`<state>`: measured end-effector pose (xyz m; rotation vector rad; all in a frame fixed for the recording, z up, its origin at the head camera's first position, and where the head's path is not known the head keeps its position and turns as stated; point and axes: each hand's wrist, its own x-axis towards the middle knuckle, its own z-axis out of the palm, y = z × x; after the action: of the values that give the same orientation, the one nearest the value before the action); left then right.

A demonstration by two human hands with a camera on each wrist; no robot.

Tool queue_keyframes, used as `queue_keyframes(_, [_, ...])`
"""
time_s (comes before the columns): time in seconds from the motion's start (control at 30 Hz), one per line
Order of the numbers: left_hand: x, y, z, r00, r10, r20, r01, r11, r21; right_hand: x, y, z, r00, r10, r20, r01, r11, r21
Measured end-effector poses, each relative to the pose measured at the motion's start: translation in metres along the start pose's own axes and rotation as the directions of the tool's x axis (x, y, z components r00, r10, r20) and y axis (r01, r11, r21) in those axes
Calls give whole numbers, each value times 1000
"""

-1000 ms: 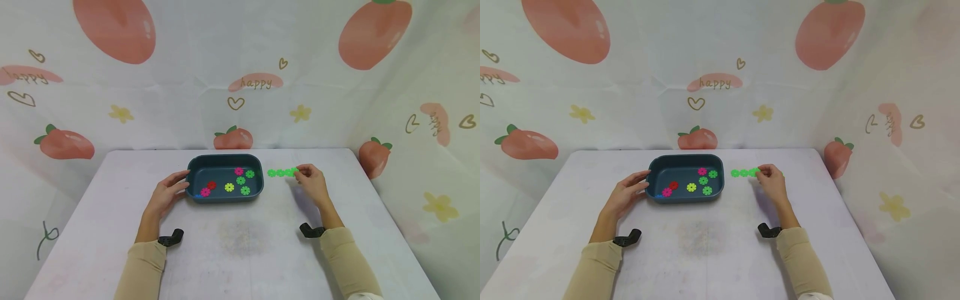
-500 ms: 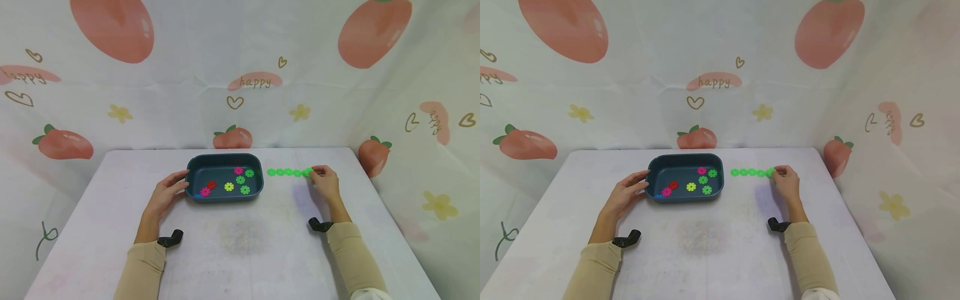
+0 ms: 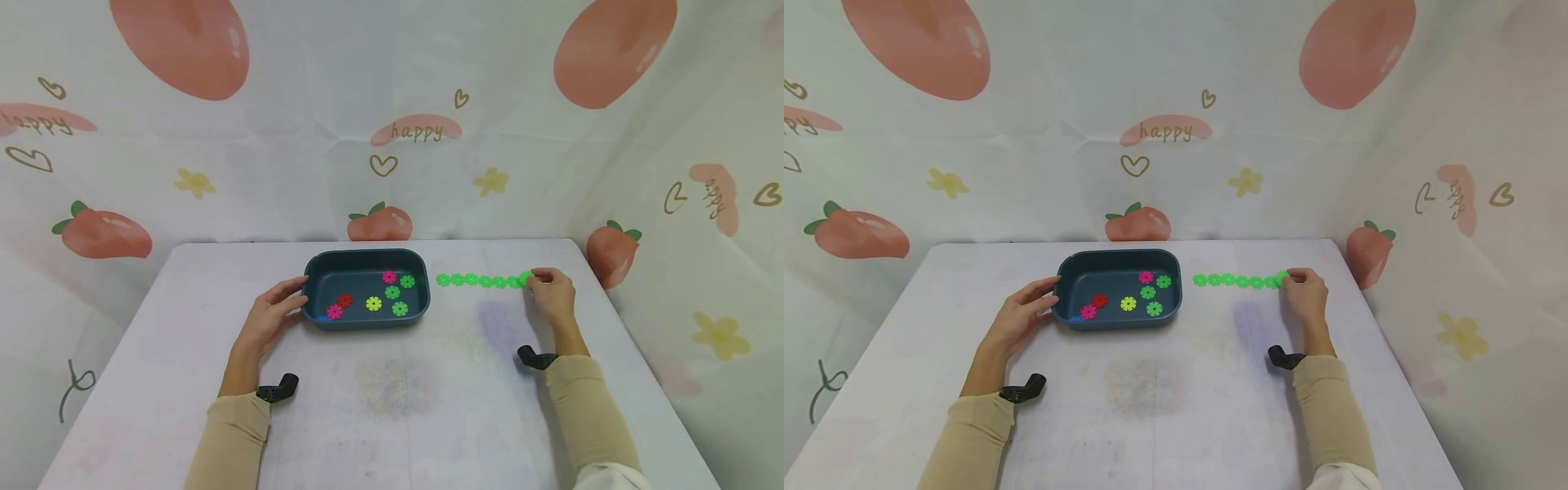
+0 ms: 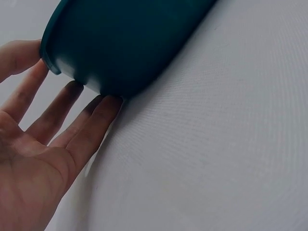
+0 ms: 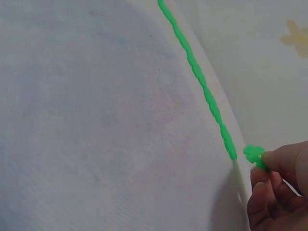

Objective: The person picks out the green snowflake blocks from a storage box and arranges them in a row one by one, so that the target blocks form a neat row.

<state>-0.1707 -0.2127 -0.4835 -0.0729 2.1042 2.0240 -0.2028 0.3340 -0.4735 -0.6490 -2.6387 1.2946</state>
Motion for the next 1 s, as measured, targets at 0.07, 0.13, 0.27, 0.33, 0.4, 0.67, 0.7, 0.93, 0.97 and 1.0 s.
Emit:
queue_keyframes(0.07, [0, 0, 0, 1000, -1, 0, 1, 1000, -2, 2, 3, -2, 1000, 5, -4, -5, 1000, -19])
queue_keyframes(0.13, [0, 0, 0, 1000, -3, 0, 3, 1000, -5, 5, 5, -3, 1000, 5, -10, -5, 1000, -31])
queue_keyframes(0.27, [0, 0, 0, 1000, -3, 1, 3, 1000, -6, 7, 8, -5, 1000, 4, -14, -5, 998, -60])
queue_keyframes(0.33, [0, 0, 1, 1000, -3, 1, 3, 1000, -8, 8, 9, -5, 1000, 1, -18, -2, 997, -74])
queue_keyframes(0.4, [0, 1, 1, 1000, -3, 0, 3, 1000, -8, 8, 9, -5, 1000, -6, -22, 4, 997, -78])
queue_keyframes(0.67, [-1, 2, 2, 1000, -9, -6, 9, 1000, -12, 9, 9, -4, 999, -44, 12, 45, 987, -153])
queue_keyframes(0.7, [-1, 2, 2, 1000, -10, -7, 10, 1000, -12, 9, 9, -5, 999, -51, 16, 53, 985, -167])
queue_keyframes(0.93, [-1, 2, 1, 1000, -15, -3, 15, 1000, 1, 9, 10, -7, 993, -113, 33, 117, 959, -257])
queue_keyframes(0.97, [-1, 2, 1, 1000, -14, 2, 14, 1000, 4, 9, 10, -7, 992, -121, 34, 125, 955, -269])
queue_keyframes(1.0, [-1, 2, 1, 1000, -13, 7, 13, 1000, 6, 8, 11, -7, 991, -128, 33, 132, 952, -275])
